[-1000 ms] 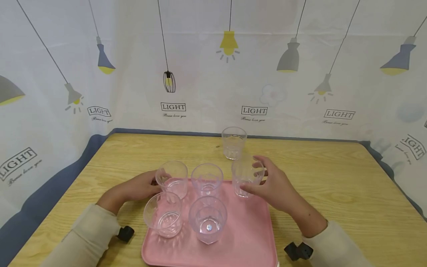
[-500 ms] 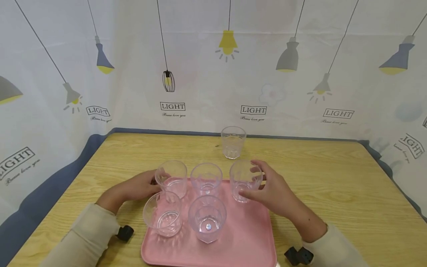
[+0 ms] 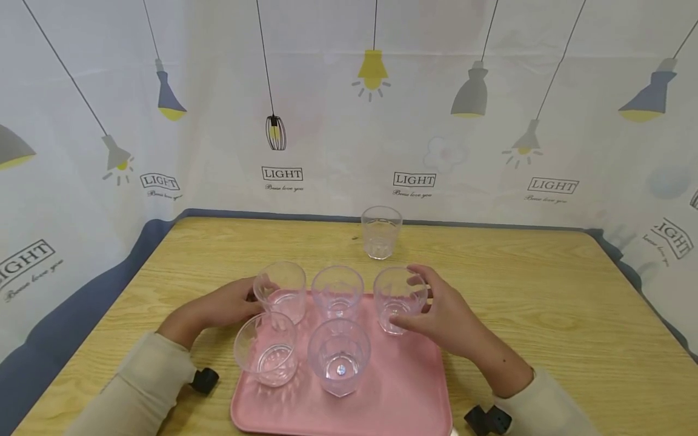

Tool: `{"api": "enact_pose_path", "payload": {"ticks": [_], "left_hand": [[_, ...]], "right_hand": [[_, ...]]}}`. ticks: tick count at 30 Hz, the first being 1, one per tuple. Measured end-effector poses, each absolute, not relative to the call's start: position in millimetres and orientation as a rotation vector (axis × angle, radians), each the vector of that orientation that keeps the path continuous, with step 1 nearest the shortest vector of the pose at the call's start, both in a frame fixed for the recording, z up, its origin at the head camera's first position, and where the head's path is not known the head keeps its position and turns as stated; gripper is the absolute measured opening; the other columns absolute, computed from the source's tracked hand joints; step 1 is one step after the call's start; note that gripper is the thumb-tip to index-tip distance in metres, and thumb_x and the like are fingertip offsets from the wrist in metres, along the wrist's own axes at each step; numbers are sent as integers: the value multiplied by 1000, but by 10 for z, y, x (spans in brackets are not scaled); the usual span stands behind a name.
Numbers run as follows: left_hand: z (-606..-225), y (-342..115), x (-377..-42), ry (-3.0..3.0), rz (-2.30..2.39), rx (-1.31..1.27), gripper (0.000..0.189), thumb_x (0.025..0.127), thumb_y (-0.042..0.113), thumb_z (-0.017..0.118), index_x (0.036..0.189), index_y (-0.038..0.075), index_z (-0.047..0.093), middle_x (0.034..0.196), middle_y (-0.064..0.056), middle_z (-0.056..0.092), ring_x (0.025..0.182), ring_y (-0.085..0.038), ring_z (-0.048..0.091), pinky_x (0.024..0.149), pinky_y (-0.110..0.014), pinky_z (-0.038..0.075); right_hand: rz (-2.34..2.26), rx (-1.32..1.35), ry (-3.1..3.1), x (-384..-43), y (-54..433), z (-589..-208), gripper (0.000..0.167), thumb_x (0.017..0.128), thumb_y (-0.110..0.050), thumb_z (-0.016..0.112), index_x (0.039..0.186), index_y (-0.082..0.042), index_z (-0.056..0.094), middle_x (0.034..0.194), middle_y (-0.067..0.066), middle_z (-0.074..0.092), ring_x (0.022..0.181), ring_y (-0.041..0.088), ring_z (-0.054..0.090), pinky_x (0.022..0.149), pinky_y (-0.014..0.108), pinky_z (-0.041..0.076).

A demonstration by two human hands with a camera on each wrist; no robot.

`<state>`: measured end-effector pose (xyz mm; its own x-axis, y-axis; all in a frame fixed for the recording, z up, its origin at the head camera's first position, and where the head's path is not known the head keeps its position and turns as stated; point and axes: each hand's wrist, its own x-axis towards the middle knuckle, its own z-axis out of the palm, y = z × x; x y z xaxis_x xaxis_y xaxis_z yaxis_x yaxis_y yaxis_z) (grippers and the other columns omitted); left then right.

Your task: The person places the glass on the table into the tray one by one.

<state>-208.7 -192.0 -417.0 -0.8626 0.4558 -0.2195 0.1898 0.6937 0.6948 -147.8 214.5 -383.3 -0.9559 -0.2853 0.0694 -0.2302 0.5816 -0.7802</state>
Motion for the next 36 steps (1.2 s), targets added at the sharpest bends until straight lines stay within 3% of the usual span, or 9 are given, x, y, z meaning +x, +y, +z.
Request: {"api": "enact_pose_path", "payload": {"ticks": [9, 17, 22, 30, 36], "left_hand": [[-4169, -1922, -2088, 2531, 975, 511, 32, 99, 31, 62, 129, 21, 58, 110, 2, 64, 103, -16, 55, 99, -41, 45], [-4172, -1924, -2088, 2533, 974, 502, 30, 99, 29, 61, 128, 21, 59, 106, 1, 63, 100, -17, 54, 95, -39, 45], [-4169, -1920, -2076, 2529, 986, 496, 32, 100, 28, 61, 130, 20, 58, 110, 0, 64, 104, -18, 55, 99, -43, 46], [-4187, -1924, -2081, 2526, 1000, 503, 34, 100, 29, 60, 133, 21, 57, 116, -1, 64, 107, -18, 55, 104, -46, 45], [-4189, -1925, -2082, 2528, 997, 506, 33, 100, 29, 61, 132, 21, 57, 114, 0, 64, 106, -17, 55, 102, -44, 45]], "right_hand": [[-1346, -435, 2716, -1470, 2131, -3841, 90, 79, -32, 86, 149, -6, 36, 139, 23, 53, 112, 31, 64, 86, 37, 57], [-1348, -460, 2713, -1469, 2108, -3850, 90, 80, -30, 85, 150, -6, 34, 139, 25, 53, 112, 34, 64, 84, 32, 57], [-1310, -462, 2670, -1465, 2115, -3811, 93, 82, -33, 83, 153, -9, 28, 142, 26, 49, 104, 30, 67, 78, 30, 58], [-1304, -476, 2707, -1479, 2167, -3759, 80, 93, -32, 71, 156, -11, 27, 144, 24, 49, 120, 39, 60, 94, 48, 55], [-1300, -456, 2717, -1524, 2195, -3689, 77, 96, -36, 67, 157, -14, 25, 145, 21, 48, 125, 39, 57, 94, 49, 55]]}}
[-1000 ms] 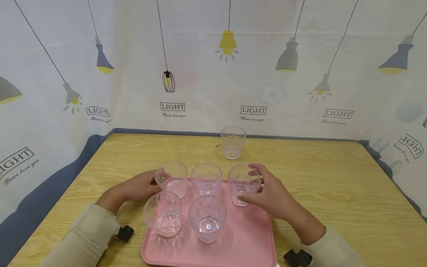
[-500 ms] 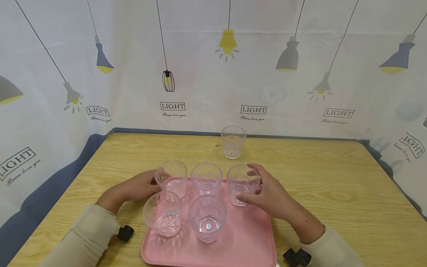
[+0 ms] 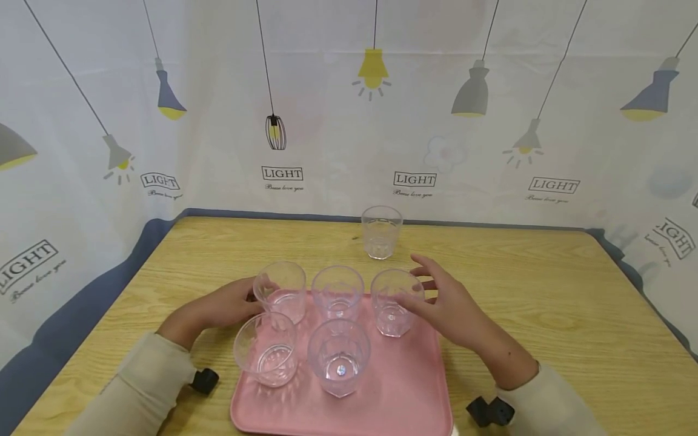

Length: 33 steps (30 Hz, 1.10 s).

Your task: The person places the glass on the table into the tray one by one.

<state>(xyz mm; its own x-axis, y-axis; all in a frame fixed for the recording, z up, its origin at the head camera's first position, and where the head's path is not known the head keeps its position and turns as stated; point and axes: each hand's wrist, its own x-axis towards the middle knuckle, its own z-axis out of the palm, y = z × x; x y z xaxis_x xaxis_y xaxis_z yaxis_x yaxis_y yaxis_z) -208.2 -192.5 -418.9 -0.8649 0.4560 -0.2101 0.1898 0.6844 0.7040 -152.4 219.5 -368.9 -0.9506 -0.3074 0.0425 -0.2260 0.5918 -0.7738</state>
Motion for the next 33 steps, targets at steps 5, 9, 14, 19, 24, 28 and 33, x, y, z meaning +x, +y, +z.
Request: {"api": "enact_pose_path", "payload": {"ticks": [5, 9, 14, 19, 24, 28, 33], "left_hand": [[-4187, -1929, -2078, 2534, 994, 511, 35, 100, 31, 61, 133, 21, 57, 117, 0, 65, 109, -17, 55, 104, -46, 45], [-4184, -1930, -2078, 2535, 994, 514, 34, 99, 30, 61, 132, 21, 58, 113, 1, 65, 106, -17, 55, 101, -43, 45], [-4185, -1932, -2079, 2530, 1000, 507, 31, 100, 28, 61, 130, 20, 58, 109, 0, 64, 102, -17, 55, 96, -39, 45], [-4188, -1931, -2078, 2539, 982, 506, 29, 99, 28, 61, 127, 20, 59, 106, 1, 63, 101, -18, 54, 93, -38, 45], [-4200, -1928, -2085, 2536, 989, 510, 29, 100, 27, 61, 127, 20, 59, 103, 1, 63, 99, -17, 55, 92, -37, 45], [-4203, -1926, -2088, 2545, 978, 501, 28, 99, 29, 61, 126, 21, 59, 101, 1, 62, 98, -17, 54, 91, -37, 45], [-4202, -1924, -2087, 2546, 977, 501, 28, 99, 29, 61, 126, 21, 59, 100, 1, 62, 97, -17, 54, 90, -37, 45]], "right_hand": [[-1280, -461, 2721, -1588, 2204, -3644, 77, 97, -38, 65, 158, -14, 24, 145, 20, 48, 127, 40, 55, 97, 51, 53], [-1268, -455, 2743, -1655, 2195, -3611, 77, 97, -39, 65, 157, -13, 25, 145, 19, 49, 127, 39, 56, 98, 53, 52], [-1275, -455, 2748, -1740, 2180, -3574, 76, 97, -40, 64, 157, -12, 25, 145, 21, 48, 127, 41, 56, 99, 55, 51], [-1262, -441, 2756, -1828, 2170, -3555, 76, 97, -42, 64, 158, -14, 26, 146, 20, 47, 129, 41, 53, 99, 56, 51], [-1220, -415, 2773, -1889, 2176, -3536, 77, 98, -45, 62, 158, -14, 25, 147, 21, 46, 132, 43, 50, 101, 59, 48], [-1165, -391, 2791, -1930, 2200, -3532, 78, 98, -49, 58, 158, -14, 24, 149, 22, 45, 135, 44, 47, 101, 63, 45], [-1129, -352, 2804, -1993, 2259, -3523, 79, 99, -52, 55, 159, -14, 22, 151, 21, 43, 138, 43, 43, 101, 64, 45]]}}
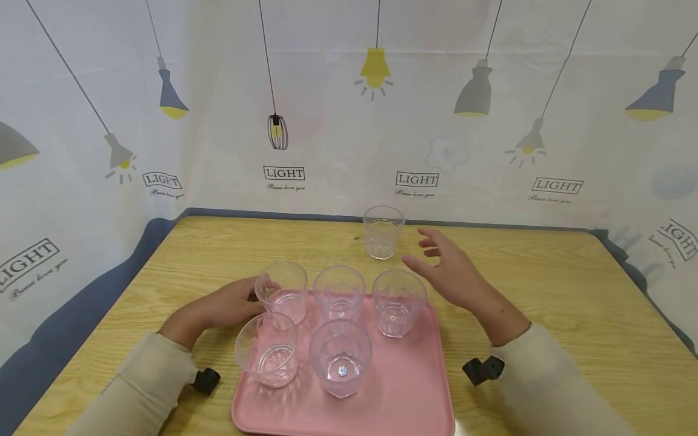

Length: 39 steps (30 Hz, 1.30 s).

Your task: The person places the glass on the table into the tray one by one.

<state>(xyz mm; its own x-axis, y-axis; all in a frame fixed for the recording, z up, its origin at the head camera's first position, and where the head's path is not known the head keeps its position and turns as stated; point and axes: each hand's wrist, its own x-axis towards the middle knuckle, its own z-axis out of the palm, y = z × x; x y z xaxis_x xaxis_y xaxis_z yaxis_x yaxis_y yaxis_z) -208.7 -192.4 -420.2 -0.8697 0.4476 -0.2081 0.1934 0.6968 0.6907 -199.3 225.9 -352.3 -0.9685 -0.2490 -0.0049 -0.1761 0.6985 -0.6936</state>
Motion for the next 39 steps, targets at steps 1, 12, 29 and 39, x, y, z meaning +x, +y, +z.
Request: {"api": "enact_pose_path", "payload": {"ticks": [1, 12, 29, 39], "left_hand": [[-4200, -1924, -2085, 2544, 981, 501, 28, 99, 29, 61, 126, 20, 59, 101, 1, 62, 98, -17, 54, 90, -37, 45], [-4190, -1932, -2077, 2541, 988, 511, 28, 99, 27, 60, 127, 21, 59, 105, 1, 63, 100, -18, 55, 93, -38, 45], [-4203, -1946, -2086, 2548, 991, 499, 32, 99, 30, 61, 130, 22, 59, 111, 1, 64, 104, -17, 55, 99, -42, 45], [-4198, -1945, -2083, 2537, 985, 495, 29, 99, 31, 61, 127, 24, 59, 112, 2, 64, 107, -16, 55, 103, -45, 45]], "right_hand": [[-1121, -349, 2809, -2005, 2269, -3518, 79, 99, -53, 55, 159, -13, 22, 151, 21, 43, 138, 43, 43, 101, 64, 46], [-1080, -341, 2812, -2103, 2309, -3465, 81, 99, -52, 55, 159, -10, 21, 152, 24, 41, 138, 45, 42, 102, 65, 44], [-1016, -358, 2787, -2252, 2313, -3437, 81, 98, -55, 54, 158, -9, 23, 154, 24, 38, 139, 46, 40, 103, 64, 43], [-973, -363, 2780, -2376, 2272, -3477, 83, 98, -55, 53, 158, -6, 23, 154, 26, 37, 139, 47, 40, 104, 63, 43]]}}
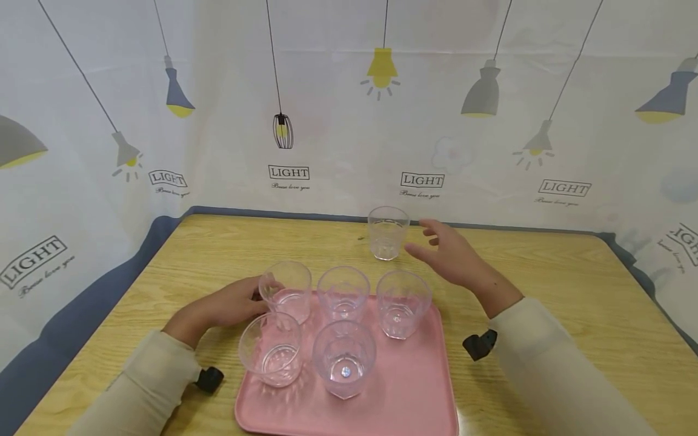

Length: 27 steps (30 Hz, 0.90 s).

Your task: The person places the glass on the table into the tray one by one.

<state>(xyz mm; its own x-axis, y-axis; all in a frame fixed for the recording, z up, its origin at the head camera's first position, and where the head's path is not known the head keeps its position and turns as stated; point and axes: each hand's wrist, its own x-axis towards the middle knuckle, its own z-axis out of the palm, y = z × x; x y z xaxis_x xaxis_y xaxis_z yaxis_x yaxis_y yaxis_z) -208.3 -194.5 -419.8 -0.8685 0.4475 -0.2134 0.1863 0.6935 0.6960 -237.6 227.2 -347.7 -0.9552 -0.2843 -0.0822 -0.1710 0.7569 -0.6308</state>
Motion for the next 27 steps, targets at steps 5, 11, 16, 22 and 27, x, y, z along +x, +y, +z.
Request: {"api": "enact_pose_path", "payload": {"ticks": [5, 11, 16, 22, 27], "left_hand": [[-4192, -1933, -2092, 2533, 992, 488, 28, 98, 31, 62, 125, 25, 60, 111, 3, 65, 105, -16, 56, 102, -43, 45], [-4195, -1948, -2088, 2539, 1003, 492, 29, 98, 27, 63, 127, 23, 60, 113, 1, 65, 106, -17, 55, 102, -43, 45], [-4214, -1964, -2090, 2542, 992, 494, 27, 98, 28, 63, 124, 23, 60, 110, 2, 65, 105, -16, 55, 100, -43, 45], [-4229, -1958, -2109, 2551, 967, 504, 23, 97, 29, 63, 119, 22, 61, 97, 3, 63, 95, -15, 56, 90, -36, 45], [-4220, -1952, -2113, 2547, 964, 497, 22, 98, 29, 63, 119, 21, 61, 94, 3, 62, 93, -15, 56, 87, -35, 45]], "right_hand": [[-952, -382, 2790, -2433, 2257, -3485, 83, 99, -55, 53, 157, -5, 23, 153, 27, 37, 138, 48, 41, 105, 63, 42], [-948, -401, 2790, -2503, 2219, -3500, 80, 100, -50, 54, 157, -4, 23, 154, 27, 36, 137, 48, 42, 105, 62, 42], [-955, -398, 2787, -2555, 2193, -3508, 78, 101, -45, 55, 158, -4, 21, 155, 27, 34, 137, 48, 41, 105, 62, 43], [-931, -380, 2792, -2601, 2176, -3511, 82, 100, -49, 54, 158, -2, 20, 154, 29, 35, 137, 49, 42, 105, 62, 43], [-920, -376, 2797, -2658, 2164, -3522, 83, 100, -50, 55, 158, -1, 19, 154, 30, 35, 136, 50, 41, 105, 63, 42]]}}
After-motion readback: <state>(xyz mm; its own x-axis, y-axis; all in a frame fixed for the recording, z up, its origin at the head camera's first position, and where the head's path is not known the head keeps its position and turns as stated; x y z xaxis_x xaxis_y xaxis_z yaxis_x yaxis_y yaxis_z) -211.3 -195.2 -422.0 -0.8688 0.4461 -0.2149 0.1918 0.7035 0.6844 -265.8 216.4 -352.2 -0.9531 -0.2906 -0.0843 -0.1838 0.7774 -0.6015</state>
